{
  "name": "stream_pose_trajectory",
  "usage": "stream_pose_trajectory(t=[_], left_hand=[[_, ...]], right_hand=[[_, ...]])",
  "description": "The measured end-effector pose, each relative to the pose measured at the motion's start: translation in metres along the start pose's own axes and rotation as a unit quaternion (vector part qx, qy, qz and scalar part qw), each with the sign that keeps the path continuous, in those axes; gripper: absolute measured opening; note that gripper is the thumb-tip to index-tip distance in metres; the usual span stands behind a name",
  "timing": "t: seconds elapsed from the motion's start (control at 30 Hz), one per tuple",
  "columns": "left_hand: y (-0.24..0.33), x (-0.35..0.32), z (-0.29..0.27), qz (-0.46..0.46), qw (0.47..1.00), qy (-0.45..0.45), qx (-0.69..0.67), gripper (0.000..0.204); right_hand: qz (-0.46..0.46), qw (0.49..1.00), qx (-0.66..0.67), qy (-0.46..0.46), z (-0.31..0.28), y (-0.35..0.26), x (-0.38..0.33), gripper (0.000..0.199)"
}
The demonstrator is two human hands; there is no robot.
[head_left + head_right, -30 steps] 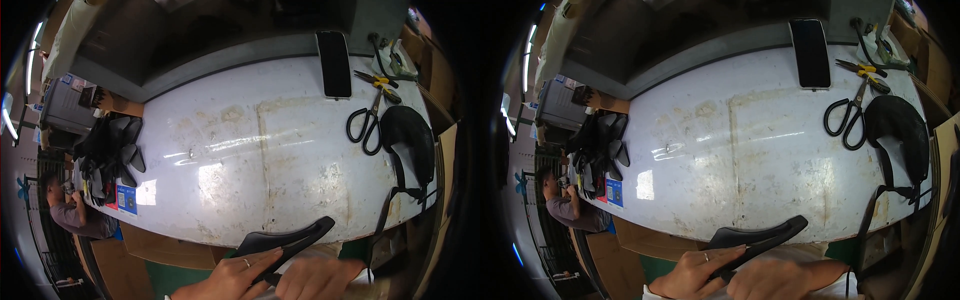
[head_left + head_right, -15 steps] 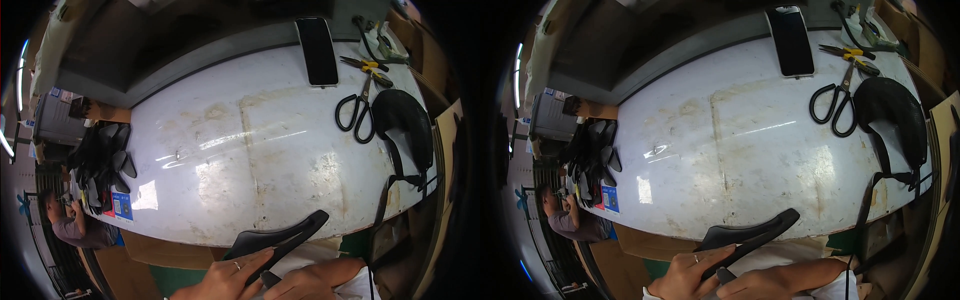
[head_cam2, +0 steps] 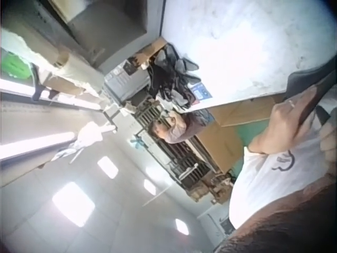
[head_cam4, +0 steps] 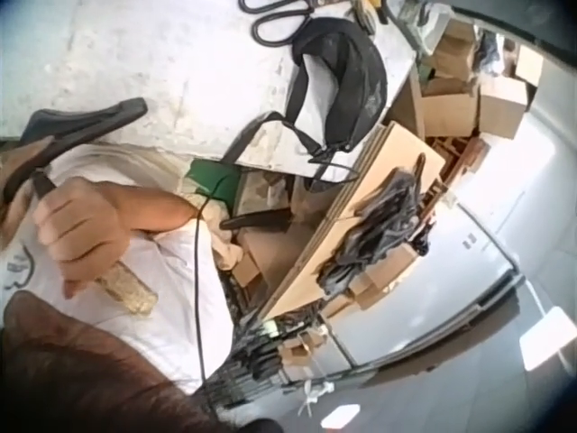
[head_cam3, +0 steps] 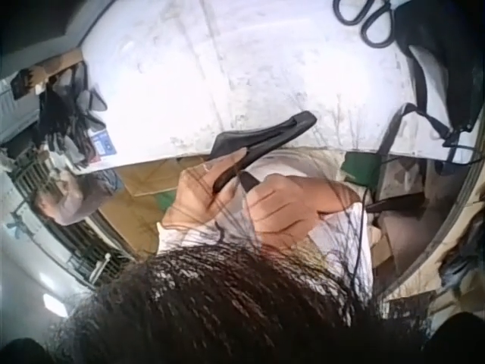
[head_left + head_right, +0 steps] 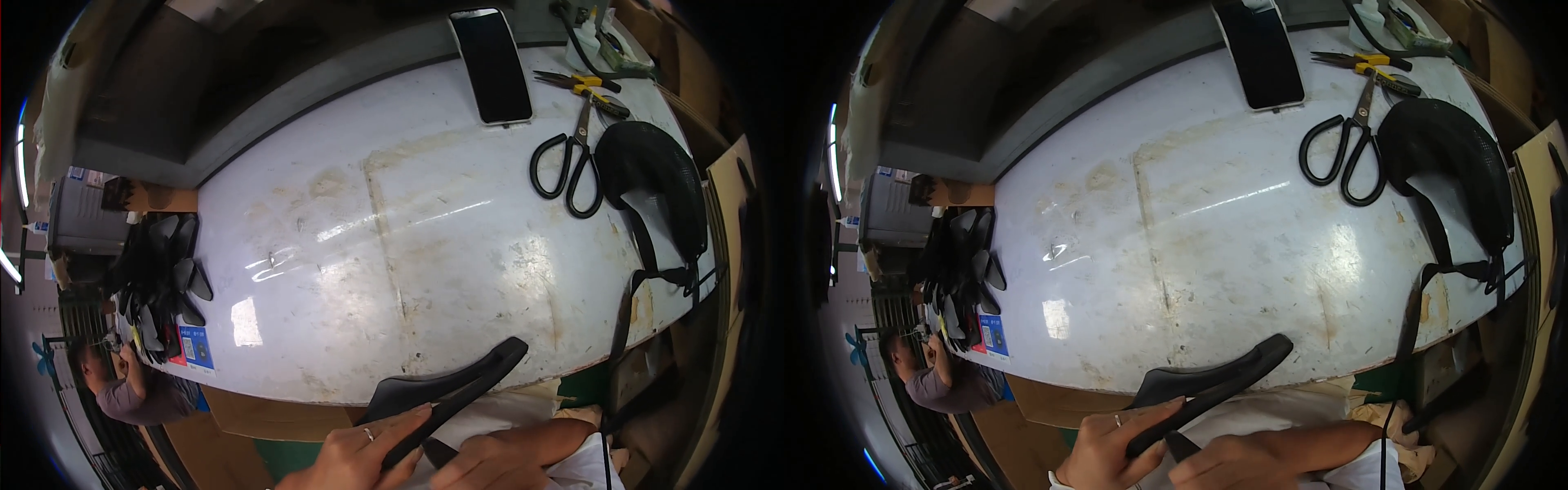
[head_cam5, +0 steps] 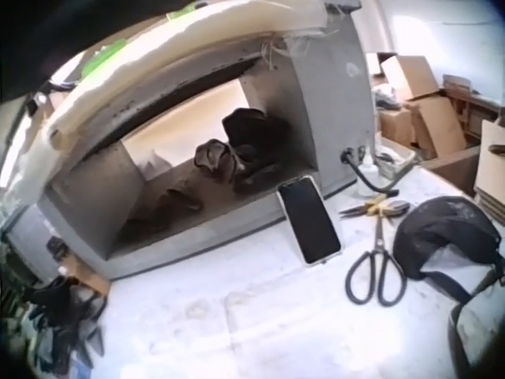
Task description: The person is assembling and finishing components of bicycle saddles at a manufacturing workbench.
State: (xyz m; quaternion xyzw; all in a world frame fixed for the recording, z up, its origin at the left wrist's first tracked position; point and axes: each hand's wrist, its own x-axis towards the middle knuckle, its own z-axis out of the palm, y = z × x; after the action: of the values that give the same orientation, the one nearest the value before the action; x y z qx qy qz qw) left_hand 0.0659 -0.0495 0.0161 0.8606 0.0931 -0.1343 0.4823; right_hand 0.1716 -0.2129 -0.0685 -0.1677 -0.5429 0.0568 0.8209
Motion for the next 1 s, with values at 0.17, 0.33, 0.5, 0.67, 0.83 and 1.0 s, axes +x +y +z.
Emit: stream_pose_trajectory(t=[0.17, 0.33, 0.5, 0.67, 0.83, 1.0], left_hand=[[0.0, -0.001, -0.002, -0.021, 1.0, -0.001, -0.009, 0.05], [0.004, 0.007, -0.018, -0.035, 0.998, -0.043, 0.003, 0.046], [0.008, 0.026, -0.037, -0.072, 0.992, -0.094, 0.043, 0.035], [0.011, 0.036, -0.037, -0.105, 0.993, -0.042, 0.033, 0.034], [0.021, 0.038, -0.036, -0.136, 0.987, -0.046, 0.075, 0.032], [0.02, 0.035, -0.029, -0.11, 0.992, -0.015, 0.061, 0.031]], right_hand=[[0.046, 0.999, 0.024, -0.001, -0.003, 0.006, 0.01, 0.014], [-0.009, 0.996, -0.029, 0.088, 0.015, 0.02, -0.011, 0.02], [0.007, 0.994, -0.108, 0.009, -0.003, 0.011, -0.021, 0.012], [0.06, 0.982, -0.176, -0.036, -0.031, -0.011, -0.034, 0.013], [0.022, 0.986, -0.166, 0.001, -0.025, -0.014, -0.035, 0.013], [-0.02, 0.993, -0.118, 0.017, -0.015, -0.004, -0.022, 0.013]])
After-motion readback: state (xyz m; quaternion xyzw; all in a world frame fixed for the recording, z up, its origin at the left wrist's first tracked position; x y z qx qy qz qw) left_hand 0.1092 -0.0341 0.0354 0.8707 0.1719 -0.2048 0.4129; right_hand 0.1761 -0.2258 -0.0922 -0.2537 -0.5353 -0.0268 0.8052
